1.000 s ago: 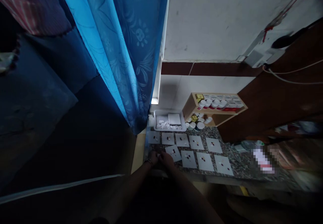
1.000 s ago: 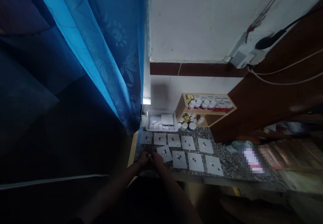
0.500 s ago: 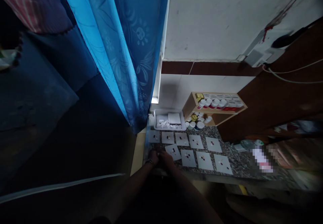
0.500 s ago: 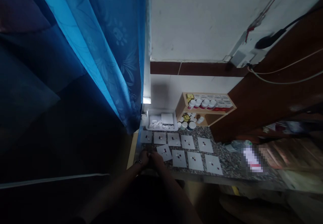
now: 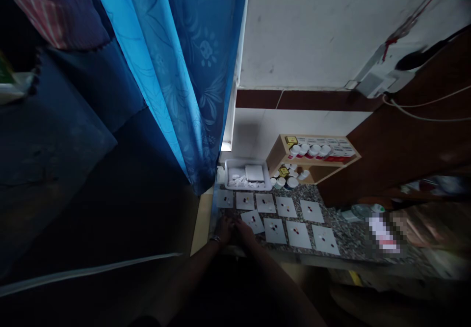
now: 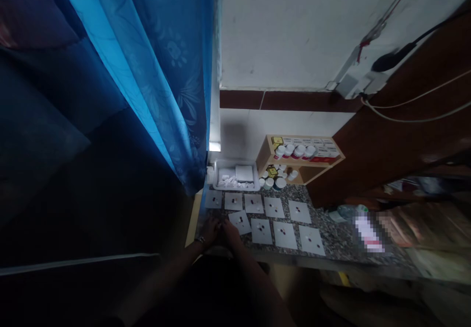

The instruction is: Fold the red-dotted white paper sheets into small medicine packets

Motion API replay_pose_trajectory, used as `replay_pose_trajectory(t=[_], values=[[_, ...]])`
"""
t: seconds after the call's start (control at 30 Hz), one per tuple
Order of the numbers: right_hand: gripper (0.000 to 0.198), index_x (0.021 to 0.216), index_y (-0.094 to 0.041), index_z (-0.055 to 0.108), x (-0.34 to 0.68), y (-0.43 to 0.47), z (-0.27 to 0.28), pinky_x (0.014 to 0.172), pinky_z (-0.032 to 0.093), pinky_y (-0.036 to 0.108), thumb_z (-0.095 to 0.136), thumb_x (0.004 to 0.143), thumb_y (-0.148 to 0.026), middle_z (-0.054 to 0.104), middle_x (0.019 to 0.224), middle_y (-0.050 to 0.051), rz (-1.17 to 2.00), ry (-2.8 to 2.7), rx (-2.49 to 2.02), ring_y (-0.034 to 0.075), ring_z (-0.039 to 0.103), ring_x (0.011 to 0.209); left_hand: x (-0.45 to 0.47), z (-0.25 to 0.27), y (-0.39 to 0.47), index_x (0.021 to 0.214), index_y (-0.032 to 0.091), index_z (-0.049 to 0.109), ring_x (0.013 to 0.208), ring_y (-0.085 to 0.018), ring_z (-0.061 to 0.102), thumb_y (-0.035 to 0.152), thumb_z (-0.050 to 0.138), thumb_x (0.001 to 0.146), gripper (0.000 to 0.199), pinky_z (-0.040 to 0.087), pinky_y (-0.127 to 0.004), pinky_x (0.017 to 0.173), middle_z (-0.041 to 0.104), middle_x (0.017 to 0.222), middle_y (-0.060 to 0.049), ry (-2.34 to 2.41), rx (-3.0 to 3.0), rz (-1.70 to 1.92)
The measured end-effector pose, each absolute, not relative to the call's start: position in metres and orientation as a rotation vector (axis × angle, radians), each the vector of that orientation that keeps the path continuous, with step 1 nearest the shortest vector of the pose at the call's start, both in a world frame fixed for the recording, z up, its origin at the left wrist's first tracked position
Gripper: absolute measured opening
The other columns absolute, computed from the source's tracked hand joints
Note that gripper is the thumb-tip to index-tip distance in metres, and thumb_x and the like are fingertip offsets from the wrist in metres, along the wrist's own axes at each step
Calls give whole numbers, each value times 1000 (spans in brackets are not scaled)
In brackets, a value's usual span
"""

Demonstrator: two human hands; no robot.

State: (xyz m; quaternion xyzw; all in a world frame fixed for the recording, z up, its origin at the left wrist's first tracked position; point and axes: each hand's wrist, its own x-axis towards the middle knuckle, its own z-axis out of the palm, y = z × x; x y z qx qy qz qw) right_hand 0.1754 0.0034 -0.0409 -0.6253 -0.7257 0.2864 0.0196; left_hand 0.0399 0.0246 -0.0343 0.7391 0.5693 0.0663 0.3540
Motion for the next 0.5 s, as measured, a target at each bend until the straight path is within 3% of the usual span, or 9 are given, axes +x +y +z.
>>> replay_pose_trajectory(t=[0.2,0.5], values=[[29,110,-21,55,174,3,-39,74,39,22,38,86,-22,56,109,7,913,-2262,-1917,15,54,95,36,-32,30,94,15,65,90,-19,51,19,45,81,24,41,-33,83,53,103,-10,1287,2060,7],[30,106,-24,59,178,6,-29,74,39,24,37,87,-31,55,109,7,942,-2269,-1964,16,54,93,36,-39,29,93,14,65,90,-18,52,19,41,83,26,41,-32,83,55,102,-10,1297,2067,118]])
